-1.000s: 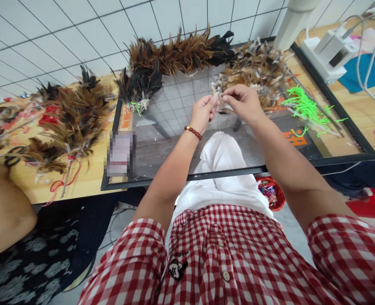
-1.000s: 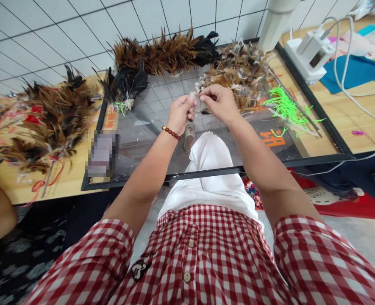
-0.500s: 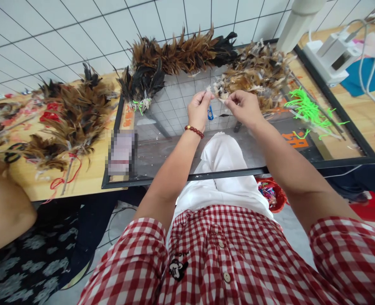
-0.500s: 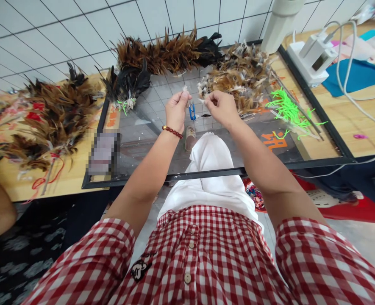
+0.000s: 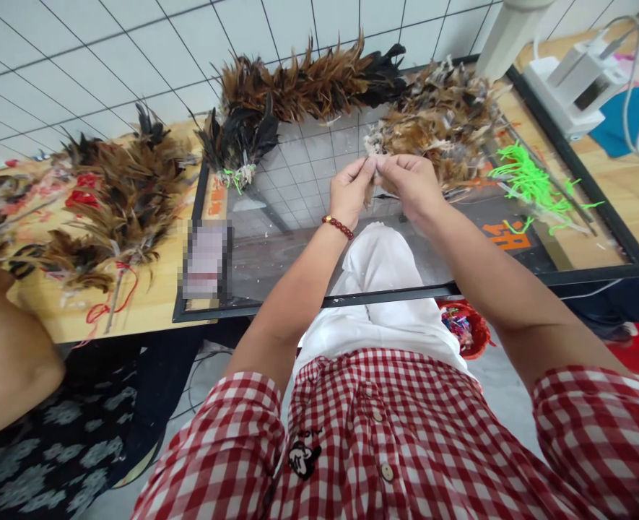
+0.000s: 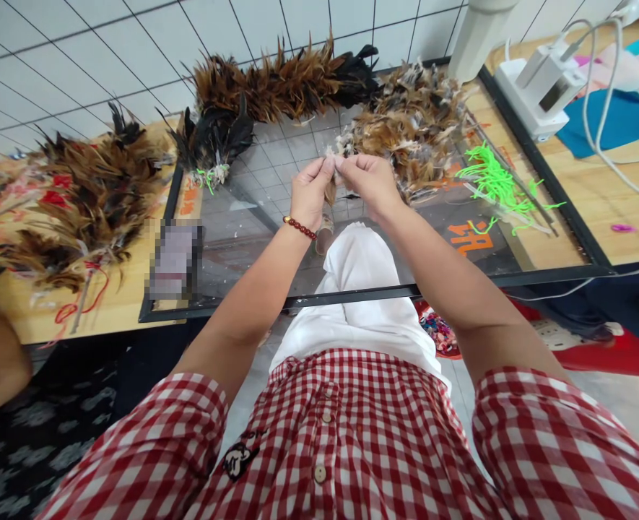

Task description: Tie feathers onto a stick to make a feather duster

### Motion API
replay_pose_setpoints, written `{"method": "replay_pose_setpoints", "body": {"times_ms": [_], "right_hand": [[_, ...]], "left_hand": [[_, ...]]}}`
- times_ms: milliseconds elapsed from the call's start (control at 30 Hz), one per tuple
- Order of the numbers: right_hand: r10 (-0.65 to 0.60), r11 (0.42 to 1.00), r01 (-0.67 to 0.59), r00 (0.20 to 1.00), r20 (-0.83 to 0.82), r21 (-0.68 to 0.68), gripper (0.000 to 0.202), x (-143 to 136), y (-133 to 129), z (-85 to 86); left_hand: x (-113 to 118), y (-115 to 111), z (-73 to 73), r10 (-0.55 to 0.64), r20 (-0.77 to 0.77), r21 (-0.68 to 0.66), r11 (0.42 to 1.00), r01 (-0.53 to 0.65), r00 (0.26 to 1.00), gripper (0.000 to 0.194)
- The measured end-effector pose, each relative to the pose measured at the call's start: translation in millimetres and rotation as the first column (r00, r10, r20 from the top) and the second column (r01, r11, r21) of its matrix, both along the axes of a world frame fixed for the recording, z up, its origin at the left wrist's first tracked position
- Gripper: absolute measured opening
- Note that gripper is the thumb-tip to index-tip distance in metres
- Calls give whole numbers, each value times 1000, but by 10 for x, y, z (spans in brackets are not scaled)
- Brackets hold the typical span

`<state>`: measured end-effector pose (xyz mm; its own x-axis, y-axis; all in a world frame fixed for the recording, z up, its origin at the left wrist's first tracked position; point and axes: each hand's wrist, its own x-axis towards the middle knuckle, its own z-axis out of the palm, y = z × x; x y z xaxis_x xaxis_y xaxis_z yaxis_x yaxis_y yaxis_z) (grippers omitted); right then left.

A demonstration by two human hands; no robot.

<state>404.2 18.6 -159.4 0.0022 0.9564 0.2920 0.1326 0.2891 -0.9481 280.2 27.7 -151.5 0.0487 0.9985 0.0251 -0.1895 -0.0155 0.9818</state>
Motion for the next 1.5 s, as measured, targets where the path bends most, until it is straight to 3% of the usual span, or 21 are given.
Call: {"method": "replay_pose_setpoints", "body": {"times_ms": [100,300,467,667,733,833,933,1000,1100,1233,1333,1433,1500], "right_hand": [[-30,999,30,1000,7,-19,59,1,-2,-9],[-112,985,106,993,38,139,53,24,3,58],[-16,997,17,1000,-16,80,47,37,-37,136],[12,1000,-10,988,-156,14,46,46,-63,147],[-12,1000,13,990,-144,6,45,58,-26,126],[-113,993,110,987,-116,-29,39,114,54,90],[-213,976,214,976,47,-28,31,225,101,75],[-174,982,186,943,282,-17,26,303,93,74],[-64,993,108,814,578,-42,25,373,45,73],[-52,988,140,689,723,-62,12,347,-9,92],[-59,982,157,783,619,-104,8,270,-27,143],[-57,983,101,960,274,-151,14,162,-47,193],[-25,981,31,999,36,-189,22,87,-66,210]], "left_hand": [[-12,20,5,2,18,7,1000,-2,1000,15],[-39,31,9,21,-38,9,1000,-21,999,18],[-6,26,-47,-141,-8,-6,990,141,990,19],[9,-22,-54,-377,125,20,926,378,918,24],[5,-25,-45,-376,116,13,926,377,919,24],[-19,12,-34,-262,88,-15,964,264,961,24],[-76,79,-8,-125,90,-26,991,128,988,25],[-120,116,18,-55,99,-38,998,59,994,24],[-162,142,53,5,106,-76,997,3,994,22],[-152,146,54,26,106,-111,994,-14,994,22],[-125,141,23,28,116,-109,994,-15,993,22],[-102,121,-12,23,134,-88,996,-11,991,21],[-86,102,-31,14,149,-71,997,-4,989,20]]}}
